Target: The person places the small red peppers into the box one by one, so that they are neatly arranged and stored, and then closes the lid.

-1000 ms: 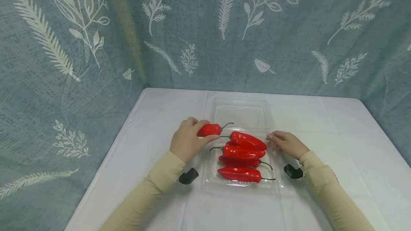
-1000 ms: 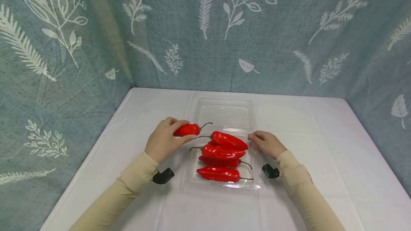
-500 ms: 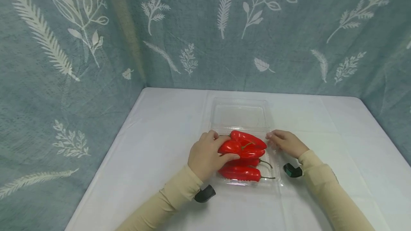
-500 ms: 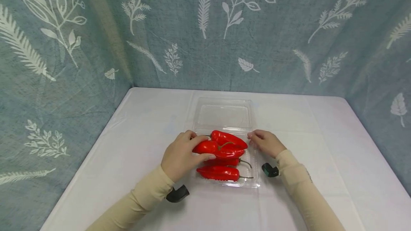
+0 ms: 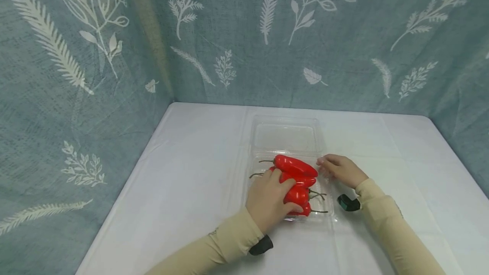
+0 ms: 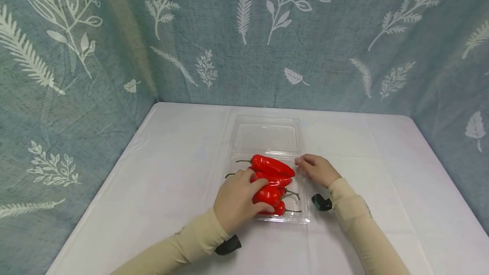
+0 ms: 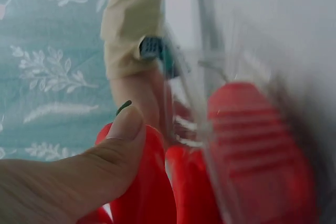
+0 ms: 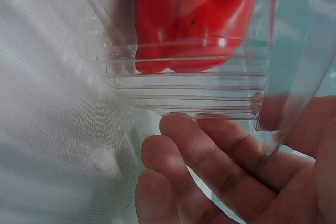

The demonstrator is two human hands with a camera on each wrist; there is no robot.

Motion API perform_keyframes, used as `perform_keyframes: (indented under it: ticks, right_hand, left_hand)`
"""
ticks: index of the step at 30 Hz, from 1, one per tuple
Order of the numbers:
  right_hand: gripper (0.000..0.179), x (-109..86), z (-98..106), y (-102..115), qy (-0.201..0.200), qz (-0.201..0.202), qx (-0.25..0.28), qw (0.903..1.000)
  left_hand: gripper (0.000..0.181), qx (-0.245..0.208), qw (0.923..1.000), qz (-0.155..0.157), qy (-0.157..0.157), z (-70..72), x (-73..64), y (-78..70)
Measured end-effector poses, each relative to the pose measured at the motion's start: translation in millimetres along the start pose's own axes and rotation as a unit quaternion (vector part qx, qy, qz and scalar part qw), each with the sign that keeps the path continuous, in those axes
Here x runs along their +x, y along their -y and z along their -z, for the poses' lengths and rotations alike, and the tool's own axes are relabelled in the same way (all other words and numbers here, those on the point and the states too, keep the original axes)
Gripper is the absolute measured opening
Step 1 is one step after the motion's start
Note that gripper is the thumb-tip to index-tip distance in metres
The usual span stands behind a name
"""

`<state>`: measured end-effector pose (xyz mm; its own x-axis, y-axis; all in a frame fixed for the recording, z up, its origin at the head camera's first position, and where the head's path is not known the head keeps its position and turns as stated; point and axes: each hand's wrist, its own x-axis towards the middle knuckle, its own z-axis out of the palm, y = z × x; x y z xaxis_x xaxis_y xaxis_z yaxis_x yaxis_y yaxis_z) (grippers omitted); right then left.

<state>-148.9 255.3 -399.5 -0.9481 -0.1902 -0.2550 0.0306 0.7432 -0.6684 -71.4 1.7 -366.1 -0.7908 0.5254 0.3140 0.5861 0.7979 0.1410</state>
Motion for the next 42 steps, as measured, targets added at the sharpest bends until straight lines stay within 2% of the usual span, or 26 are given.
perform_keyframes:
  ticks: [7,14,22,31,42]
  right_hand:
    - [0.042,0.8,0,0,0.001,0.003,0.003,1.0]
    - [0.041,0.9,1,-1,0.004,0.006,0.001,1.0]
    - [0.041,1.4,2,0,0.005,0.005,-0.002,1.0]
    - [0.041,1.8,1,1,0.008,-0.006,-0.005,0.9999]
    - [0.042,2.4,2,-1,0.011,-0.007,0.0,0.9999]
  left_hand:
    - [0.054,0.024,0.9997,-0.008,0.003,-7.0,-2.4,-7.1]
    - [0.052,0.003,0.9999,0.0,0.01,-10.8,-4.7,-8.1]
    - [0.051,-0.001,1.0,-0.001,0.009,-15.5,-6.9,-6.1]
    - [0.049,-0.025,0.9992,0.001,0.032,-22.0,-6.6,-2.5]
    - [0.053,-0.044,0.9987,0.003,0.025,-26.0,-7.2,-0.8]
